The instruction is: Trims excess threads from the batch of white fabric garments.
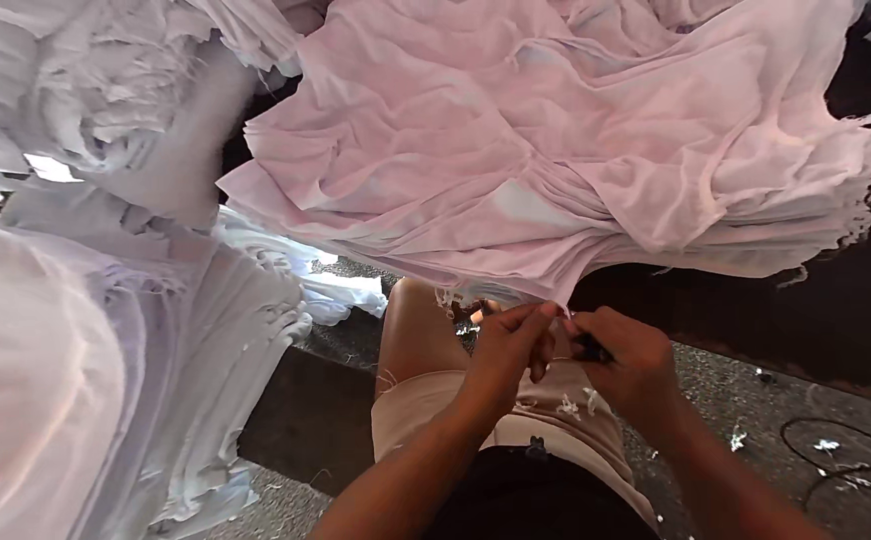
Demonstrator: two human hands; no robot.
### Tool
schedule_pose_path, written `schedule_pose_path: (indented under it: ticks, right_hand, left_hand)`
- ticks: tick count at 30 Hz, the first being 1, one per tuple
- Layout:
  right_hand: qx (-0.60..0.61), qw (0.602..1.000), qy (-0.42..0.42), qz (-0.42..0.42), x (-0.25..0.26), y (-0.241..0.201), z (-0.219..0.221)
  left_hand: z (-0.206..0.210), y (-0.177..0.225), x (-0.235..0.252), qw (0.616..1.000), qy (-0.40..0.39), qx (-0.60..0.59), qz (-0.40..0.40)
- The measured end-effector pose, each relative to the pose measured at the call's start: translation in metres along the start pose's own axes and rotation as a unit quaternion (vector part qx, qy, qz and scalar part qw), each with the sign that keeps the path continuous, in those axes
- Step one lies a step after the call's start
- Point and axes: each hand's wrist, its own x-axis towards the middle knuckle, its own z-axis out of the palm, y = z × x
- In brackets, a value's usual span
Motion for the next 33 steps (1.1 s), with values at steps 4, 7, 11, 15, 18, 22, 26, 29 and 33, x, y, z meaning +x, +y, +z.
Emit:
schedule_pose_path:
  ticks: [4, 7, 11, 15, 18, 22, 26, 29, 33]
  right_hand:
    - [-0.004, 1.000, -0.020, -0.004, -0.002, 0.001, -0.006]
    - [0.038, 0.989, -0.081, 0.121, -0.001, 0.013, -0.018]
    - [-0.016, 0.991, -0.085, 0.106, -0.004, 0.022, -0.013]
    - [-0.016, 0.998, -0.052, 0.034, 0.001, 0.017, 0.000]
    - [0.004, 0.999, -0.035, 0.022, 0.013, 0.021, 0.009]
    - [0.016, 0.999, -0.050, 0.003, 0.046, 0.029, 0.007]
    - [0.007, 0.992, -0.121, 0.021, 0.087, 0.041, -0.001]
    - [0.004, 0.989, -0.145, 0.025, 0.107, 0.048, -0.004]
    - [0.024, 0.989, -0.144, 0.021, 0.137, 0.056, -0.007]
  left_hand:
    - [0.010, 0.000, 0.008, 0.996, 0.018, -0.078, -0.048]
    - [0.007, 0.001, 0.000, 0.999, 0.020, -0.045, -0.016]
    - [0.005, 0.001, -0.011, 0.999, 0.026, -0.008, 0.035]
    - [0.009, -0.002, -0.010, 0.997, 0.041, -0.001, 0.059]
    - [0.007, -0.004, -0.007, 0.995, 0.051, -0.001, 0.081]
    - [-0.010, -0.004, -0.013, 0.979, -0.052, 0.154, 0.121]
    - [-0.030, 0.003, -0.017, 0.908, -0.089, 0.335, 0.235]
    - [-0.043, 0.015, -0.004, 0.819, 0.122, 0.466, 0.312]
    - [-0.057, 0.028, 0.027, 0.740, 0.179, 0.614, 0.211]
